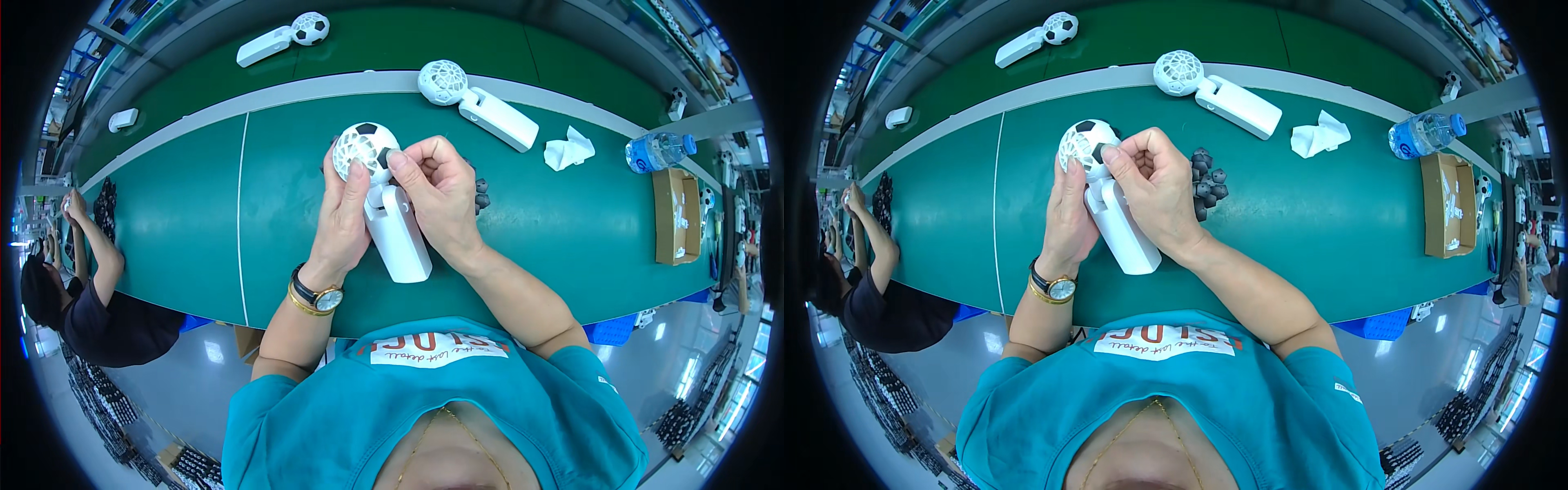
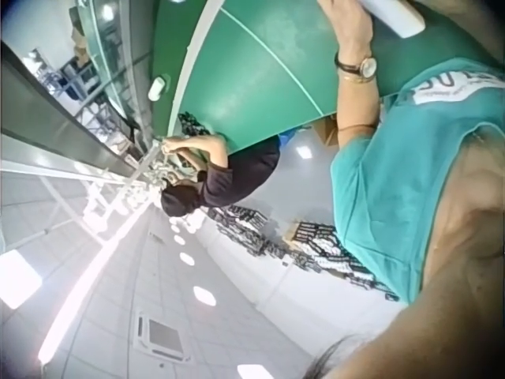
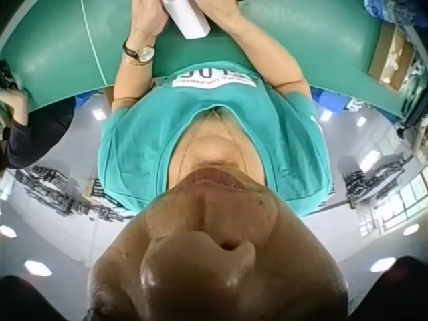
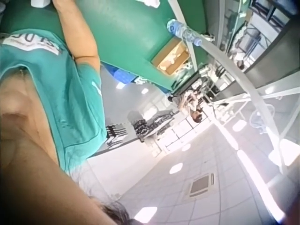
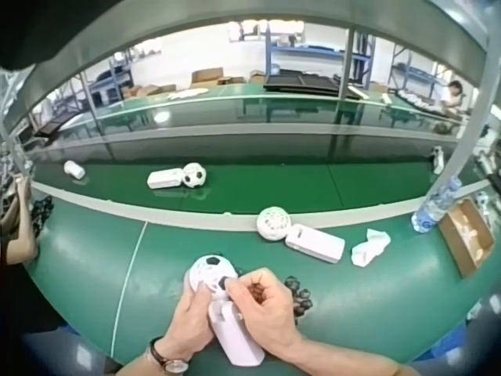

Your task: Assembling small plastic soccer-ball themed fans at a factory workbench.

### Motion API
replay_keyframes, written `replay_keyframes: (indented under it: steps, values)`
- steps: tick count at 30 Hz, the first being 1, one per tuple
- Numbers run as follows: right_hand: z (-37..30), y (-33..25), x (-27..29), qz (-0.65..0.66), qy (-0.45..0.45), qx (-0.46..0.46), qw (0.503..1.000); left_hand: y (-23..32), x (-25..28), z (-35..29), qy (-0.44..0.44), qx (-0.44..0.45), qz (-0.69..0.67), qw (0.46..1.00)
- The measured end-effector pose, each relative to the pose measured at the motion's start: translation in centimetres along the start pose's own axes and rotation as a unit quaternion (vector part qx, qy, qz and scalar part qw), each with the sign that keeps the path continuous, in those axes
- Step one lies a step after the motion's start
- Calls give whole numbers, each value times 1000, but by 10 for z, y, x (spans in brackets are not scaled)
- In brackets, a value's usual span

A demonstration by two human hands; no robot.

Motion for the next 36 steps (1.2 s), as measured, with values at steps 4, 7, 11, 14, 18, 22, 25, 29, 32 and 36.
replay_keyframes:
  steps: [4, 7, 11, 14, 18, 22, 25, 29, 32, 36]
  values:
    - [4, 1, 1, 4, -27, -33, 999, 0, 3, -1, 12, -15, 36, 999]
    - [6, 2, 0, 10, -46, -79, 996, 4, 0, -3, 0, -19, 59, 998]
    - [14, -9, -11, 79, -126, -42, 988, 5, -7, -6, -42, 9, 39, 998]
    - [12, 3, -19, 201, -188, -160, 948, 7, -12, -9, -50, 22, 37, 998]
    - [17, -3, -24, 202, -201, -165, 944, 17, -12, -7, -39, 18, 73, 996]
    - [24, -15, -15, 225, -190, -121, 948, 36, -17, 9, -86, 27, 112, 990]
    - [43, -24, 17, 153, -114, -93, 977, 59, -29, 34, -135, 39, 154, 978]
    - [44, -67, 81, -396, 4, 134, 908, 82, -36, 101, -165, -40, 378, 910]
    - [34, -57, 102, -520, 18, 138, 843, 76, -42, 158, -166, -129, 549, 809]
    - [29, -39, 114, -601, 21, 120, 790, 46, -57, 220, -180, -196, 658, 705]
Point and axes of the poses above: each hand's wrist, its own z-axis towards the middle knuckle, its own x-axis out of the back of the hand, y = z × x, the point moved 8 cm from there along z, towards the middle knuckle, and after that the axes turned 6 degrees about -y, right-handed, at the moved point
